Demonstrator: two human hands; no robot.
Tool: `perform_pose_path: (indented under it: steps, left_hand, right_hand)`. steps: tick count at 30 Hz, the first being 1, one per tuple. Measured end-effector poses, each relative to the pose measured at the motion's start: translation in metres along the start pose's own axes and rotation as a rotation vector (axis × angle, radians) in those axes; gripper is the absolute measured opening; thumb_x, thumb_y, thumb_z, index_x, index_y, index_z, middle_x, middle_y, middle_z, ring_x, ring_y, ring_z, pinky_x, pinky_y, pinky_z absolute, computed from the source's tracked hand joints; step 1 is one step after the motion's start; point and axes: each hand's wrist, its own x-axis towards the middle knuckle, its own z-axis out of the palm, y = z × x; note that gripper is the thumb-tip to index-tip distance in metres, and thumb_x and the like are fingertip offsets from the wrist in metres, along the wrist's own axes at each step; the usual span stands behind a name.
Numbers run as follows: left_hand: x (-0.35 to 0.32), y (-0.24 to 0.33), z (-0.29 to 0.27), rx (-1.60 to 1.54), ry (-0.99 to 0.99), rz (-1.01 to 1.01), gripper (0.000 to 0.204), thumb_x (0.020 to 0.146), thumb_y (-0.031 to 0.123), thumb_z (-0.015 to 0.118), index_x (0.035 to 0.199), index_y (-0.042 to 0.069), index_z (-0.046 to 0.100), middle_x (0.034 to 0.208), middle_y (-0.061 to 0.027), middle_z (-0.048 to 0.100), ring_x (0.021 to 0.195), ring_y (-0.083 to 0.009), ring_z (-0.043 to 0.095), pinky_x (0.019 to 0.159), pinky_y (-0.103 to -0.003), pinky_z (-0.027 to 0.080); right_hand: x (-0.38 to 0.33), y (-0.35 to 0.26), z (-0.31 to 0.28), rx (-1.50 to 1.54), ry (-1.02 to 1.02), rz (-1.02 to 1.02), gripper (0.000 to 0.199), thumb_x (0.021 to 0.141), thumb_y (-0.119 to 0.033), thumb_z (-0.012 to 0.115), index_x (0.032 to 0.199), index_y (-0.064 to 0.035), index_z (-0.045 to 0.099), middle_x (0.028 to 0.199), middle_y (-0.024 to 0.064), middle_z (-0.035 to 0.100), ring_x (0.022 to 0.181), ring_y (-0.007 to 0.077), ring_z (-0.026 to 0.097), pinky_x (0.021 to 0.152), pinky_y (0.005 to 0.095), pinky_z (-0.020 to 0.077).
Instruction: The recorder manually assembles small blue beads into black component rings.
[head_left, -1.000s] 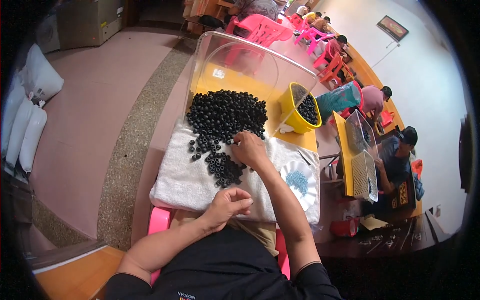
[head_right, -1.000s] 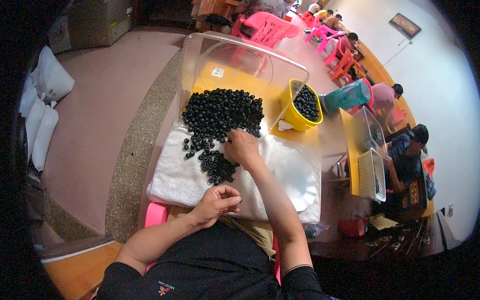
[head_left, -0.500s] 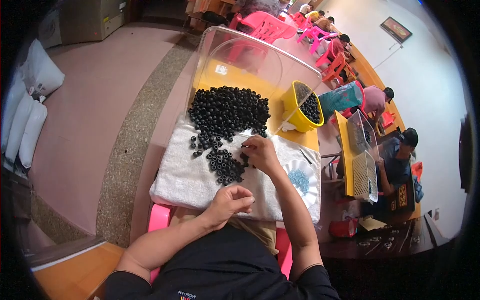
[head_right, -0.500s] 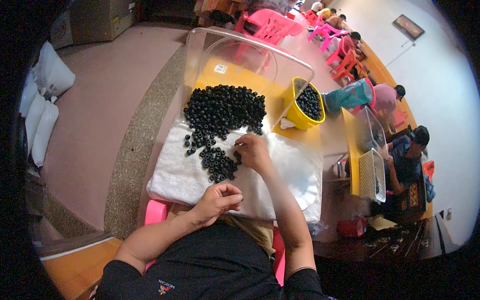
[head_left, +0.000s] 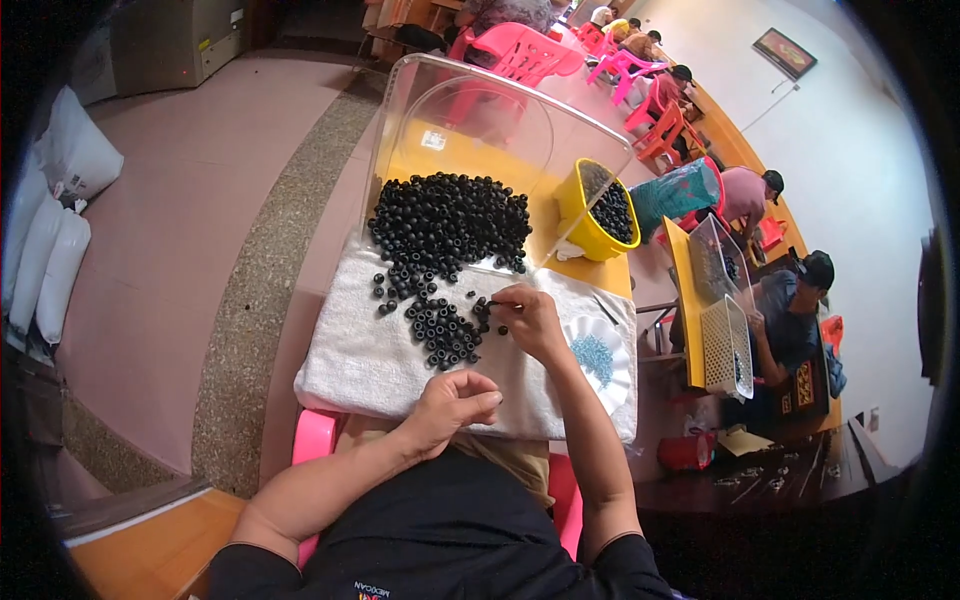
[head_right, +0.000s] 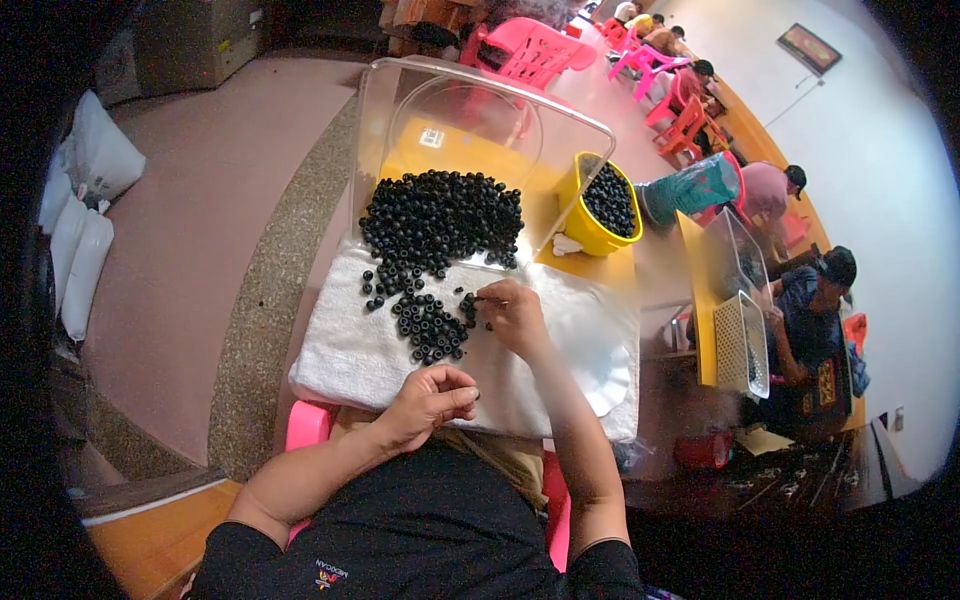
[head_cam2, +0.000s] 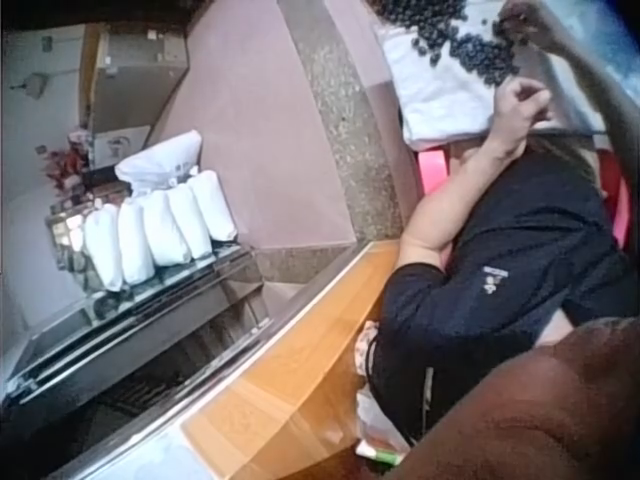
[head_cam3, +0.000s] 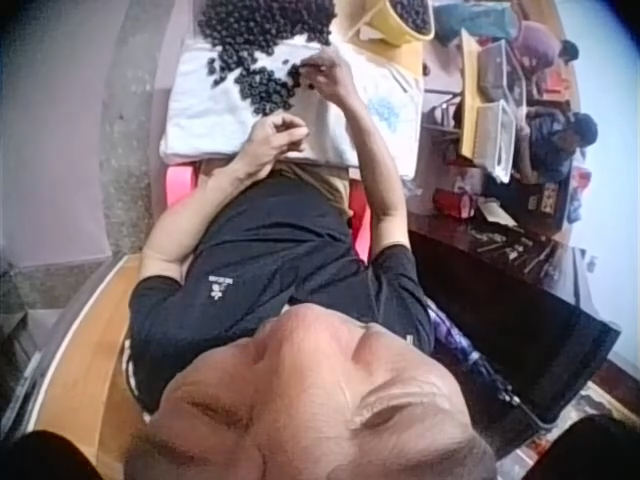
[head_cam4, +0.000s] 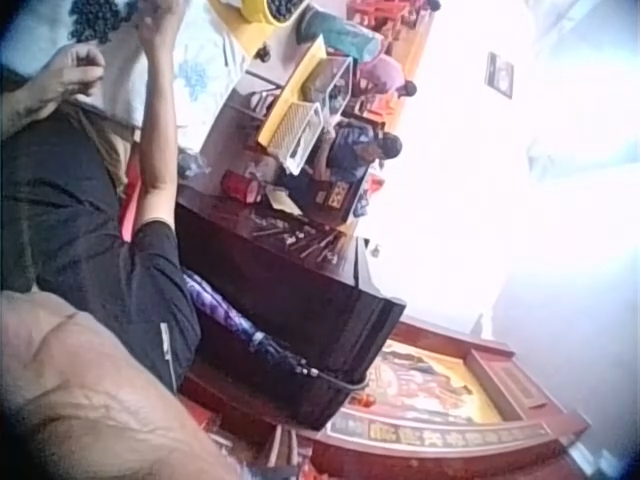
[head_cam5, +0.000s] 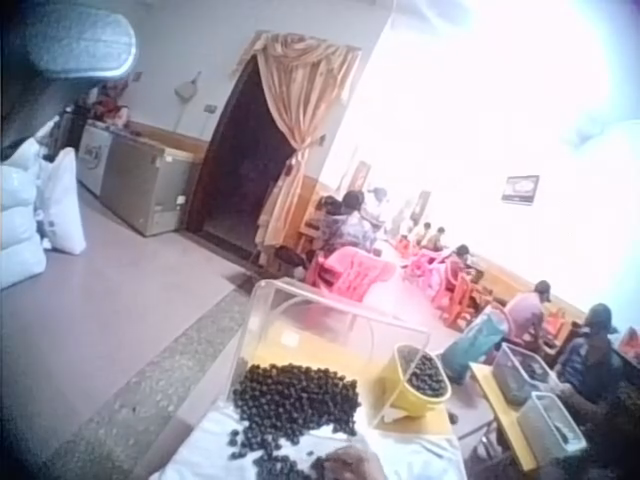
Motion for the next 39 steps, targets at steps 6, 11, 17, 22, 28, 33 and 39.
perform_pose_path:
  steps: [6, 11, 17, 22, 28, 33, 39]
  left_hand:
    - [0.000, -0.001, 0.000, 0.000, 0.000, 0.010, 0.013, 0.089, 0.006, 0.068, 0.100, 0.002, 0.061, 0.090, -0.0050, 0.064, 0.078, -0.0134, 0.064, 0.072, -0.027, 0.057]
    - [0.001, -0.001, -0.001, -0.001, 0.002, 0.008, 0.014, 0.089, 0.006, 0.068, 0.100, 0.002, 0.061, 0.090, -0.0051, 0.064, 0.077, -0.0134, 0.064, 0.072, -0.027, 0.057]
    - [0.001, 0.000, 0.000, 0.018, 0.005, 0.006, 0.015, 0.088, 0.007, 0.069, 0.100, 0.002, 0.061, 0.090, -0.0051, 0.063, 0.076, -0.0132, 0.064, 0.072, -0.027, 0.057]
    - [0.000, 0.002, 0.000, 0.020, 0.010, 0.001, 0.016, 0.088, 0.008, 0.069, 0.100, 0.002, 0.061, 0.090, -0.0048, 0.063, 0.076, -0.0132, 0.064, 0.072, -0.027, 0.057]
    - [0.000, 0.001, 0.002, 0.031, 0.017, 0.009, 0.015, 0.088, 0.008, 0.069, 0.100, 0.002, 0.061, 0.091, -0.0043, 0.063, 0.077, -0.0128, 0.064, 0.073, -0.027, 0.057]
    - [0.000, 0.001, -0.001, 0.013, 0.013, -0.015, 0.014, 0.089, 0.007, 0.068, 0.100, 0.002, 0.061, 0.092, -0.0040, 0.063, 0.079, -0.0126, 0.064, 0.073, -0.028, 0.057]
    - [0.000, 0.001, -0.001, 0.003, 0.002, 0.010, 0.014, 0.089, 0.007, 0.068, 0.100, 0.003, 0.061, 0.092, -0.0036, 0.063, 0.080, -0.0124, 0.064, 0.074, -0.028, 0.057]
  right_hand:
    - [-0.005, -0.004, -0.002, -0.062, 0.037, 0.086, 0.016, 0.078, -0.005, 0.068, 0.094, -0.0009, 0.069, 0.083, 0.0165, 0.069, 0.076, 0.0292, 0.068, 0.070, 0.0357, 0.0527]
    - [-0.004, -0.007, -0.006, -0.156, 0.017, 0.023, 0.014, 0.082, -0.011, 0.067, 0.092, -0.0021, 0.068, 0.080, 0.0185, 0.067, 0.075, 0.0333, 0.067, 0.069, 0.0383, 0.0523]
    - [-0.001, -0.010, -0.008, -0.262, -0.040, 0.035, 0.015, 0.083, -0.016, 0.067, 0.091, -0.0031, 0.067, 0.082, 0.0174, 0.067, 0.079, 0.0362, 0.066, 0.071, 0.0424, 0.0512]
    - [0.008, -0.017, -0.006, -0.310, -0.107, -0.008, 0.015, 0.083, -0.017, 0.067, 0.092, -0.0050, 0.068, 0.089, 0.0144, 0.066, 0.084, 0.0347, 0.064, 0.074, 0.0421, 0.0505]
    - [0.027, -0.027, 0.011, -0.431, -0.004, -0.257, 0.019, 0.083, -0.019, 0.066, 0.098, -0.0092, 0.071, 0.098, 0.0119, 0.066, 0.089, 0.0324, 0.063, 0.079, 0.0403, 0.0511]
    - [0.040, -0.031, 0.022, -0.572, -0.230, -0.123, 0.019, 0.077, -0.010, 0.061, 0.092, -0.0103, 0.073, 0.091, 0.0134, 0.067, 0.087, 0.0349, 0.063, 0.079, 0.0415, 0.0530]
    - [0.032, -0.028, 0.023, -0.504, -0.128, -0.219, 0.010, 0.081, -0.008, 0.060, 0.087, -0.0052, 0.068, 0.087, 0.0154, 0.064, 0.085, 0.0360, 0.061, 0.076, 0.0439, 0.0499]
